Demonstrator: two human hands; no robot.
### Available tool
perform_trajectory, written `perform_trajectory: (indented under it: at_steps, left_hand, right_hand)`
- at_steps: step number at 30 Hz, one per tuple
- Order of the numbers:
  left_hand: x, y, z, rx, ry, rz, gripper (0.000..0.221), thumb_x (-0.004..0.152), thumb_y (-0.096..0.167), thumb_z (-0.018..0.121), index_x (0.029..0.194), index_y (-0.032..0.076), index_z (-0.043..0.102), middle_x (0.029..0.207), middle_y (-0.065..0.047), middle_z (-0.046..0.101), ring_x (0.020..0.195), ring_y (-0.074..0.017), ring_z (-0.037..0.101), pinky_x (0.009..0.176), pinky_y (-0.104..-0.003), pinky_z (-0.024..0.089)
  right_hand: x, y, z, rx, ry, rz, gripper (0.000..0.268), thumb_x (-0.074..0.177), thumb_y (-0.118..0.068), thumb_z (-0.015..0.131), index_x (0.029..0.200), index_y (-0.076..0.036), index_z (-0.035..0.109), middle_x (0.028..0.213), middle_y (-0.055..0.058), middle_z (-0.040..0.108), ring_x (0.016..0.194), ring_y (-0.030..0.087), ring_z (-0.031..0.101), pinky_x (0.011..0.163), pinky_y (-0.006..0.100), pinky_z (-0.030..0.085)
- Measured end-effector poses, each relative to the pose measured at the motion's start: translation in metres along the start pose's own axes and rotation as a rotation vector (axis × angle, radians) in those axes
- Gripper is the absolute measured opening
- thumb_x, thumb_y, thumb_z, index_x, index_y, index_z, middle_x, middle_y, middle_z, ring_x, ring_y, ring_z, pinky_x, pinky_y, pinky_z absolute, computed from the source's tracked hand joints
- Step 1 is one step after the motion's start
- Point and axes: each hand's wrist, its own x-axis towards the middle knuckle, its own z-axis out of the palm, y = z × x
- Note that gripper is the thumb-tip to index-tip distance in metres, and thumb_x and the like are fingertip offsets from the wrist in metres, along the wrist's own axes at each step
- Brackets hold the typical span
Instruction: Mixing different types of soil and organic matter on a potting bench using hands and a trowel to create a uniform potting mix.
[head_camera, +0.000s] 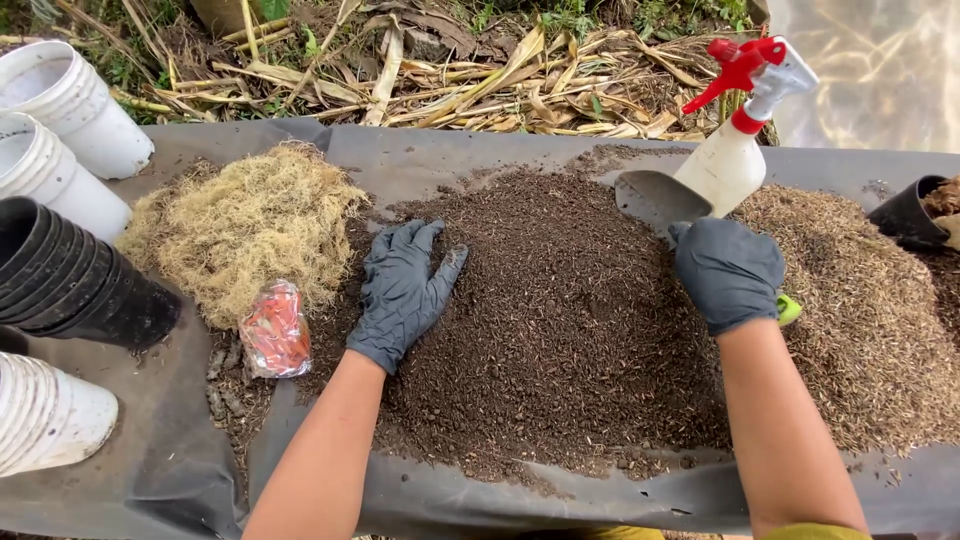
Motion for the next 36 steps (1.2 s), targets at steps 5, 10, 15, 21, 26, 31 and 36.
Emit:
perform_trajectory:
  at_steps: [5,10,15,21,26,31,36]
  left_hand:
    - [-0.001,-0.003,0.004,0.029,-0.031,-0.014,0.054,0.100,0.063,0.051,0.142,0.031,0.060,0.143,-0.007,0.059,0.138,-0.0360,0.047,0.104,-0.064,0.044]
    - [0.000,-0.003,0.002,0.011,-0.030,-0.015,0.053,0.100,0.063,0.051,0.142,0.032,0.061,0.143,-0.006,0.059,0.138,-0.0351,0.047,0.105,-0.063,0.044]
    - [-0.002,0.001,-0.001,0.014,-0.023,0.001,0.054,0.101,0.062,0.051,0.142,0.030,0.060,0.141,-0.009,0.060,0.136,-0.0371,0.049,0.106,-0.063,0.043]
    - [0.000,-0.003,0.004,0.013,-0.025,-0.007,0.052,0.101,0.061,0.051,0.142,0.031,0.060,0.142,-0.008,0.059,0.137,-0.0368,0.048,0.107,-0.062,0.041]
    - [0.002,-0.002,0.004,0.010,-0.034,-0.019,0.053,0.102,0.063,0.049,0.144,0.032,0.059,0.144,-0.007,0.058,0.138,-0.0362,0.047,0.109,-0.063,0.040]
    - [0.001,-0.007,0.009,-0.003,0.074,0.144,0.059,0.102,0.054,0.045,0.139,0.011,0.062,0.137,-0.019,0.058,0.130,-0.0376,0.049,0.115,-0.051,0.032]
    - [0.001,-0.009,0.011,0.022,0.096,0.143,0.059,0.102,0.056,0.045,0.137,0.013,0.064,0.136,-0.018,0.060,0.127,-0.0374,0.051,0.109,-0.051,0.036]
  right_hand:
    - [0.000,0.005,0.012,-0.091,0.127,-0.024,0.046,0.104,-0.048,0.057,0.099,-0.007,0.078,0.083,0.016,0.074,0.080,0.039,0.076,0.074,0.047,0.059]
    - [0.009,0.009,0.032,-0.228,0.327,-0.071,0.032,0.101,-0.046,0.068,0.105,-0.014,0.071,0.091,0.006,0.069,0.083,0.031,0.073,0.083,0.043,0.054]
    - [0.007,0.020,0.035,0.058,0.138,-0.053,0.038,0.105,-0.042,0.056,0.107,-0.008,0.073,0.086,0.017,0.072,0.085,0.043,0.074,0.079,0.054,0.055]
    - [-0.006,0.002,-0.023,0.274,-0.104,0.040,0.040,0.102,-0.047,0.055,0.112,-0.016,0.077,0.094,0.019,0.077,0.094,0.048,0.073,0.079,0.056,0.057]
    - [-0.015,-0.012,-0.047,0.329,-0.156,0.045,0.036,0.099,-0.047,0.059,0.111,-0.020,0.079,0.095,0.017,0.078,0.097,0.046,0.073,0.084,0.056,0.057]
    - [-0.020,-0.018,-0.068,0.410,0.064,0.010,0.046,0.099,-0.068,0.059,0.111,-0.031,0.082,0.076,0.006,0.077,0.072,0.033,0.074,0.063,0.046,0.056]
    - [0.011,-0.021,-0.046,0.331,0.166,-0.144,0.051,0.115,-0.056,0.048,0.100,-0.017,0.076,0.078,0.007,0.073,0.067,0.032,0.070,0.062,0.047,0.057]
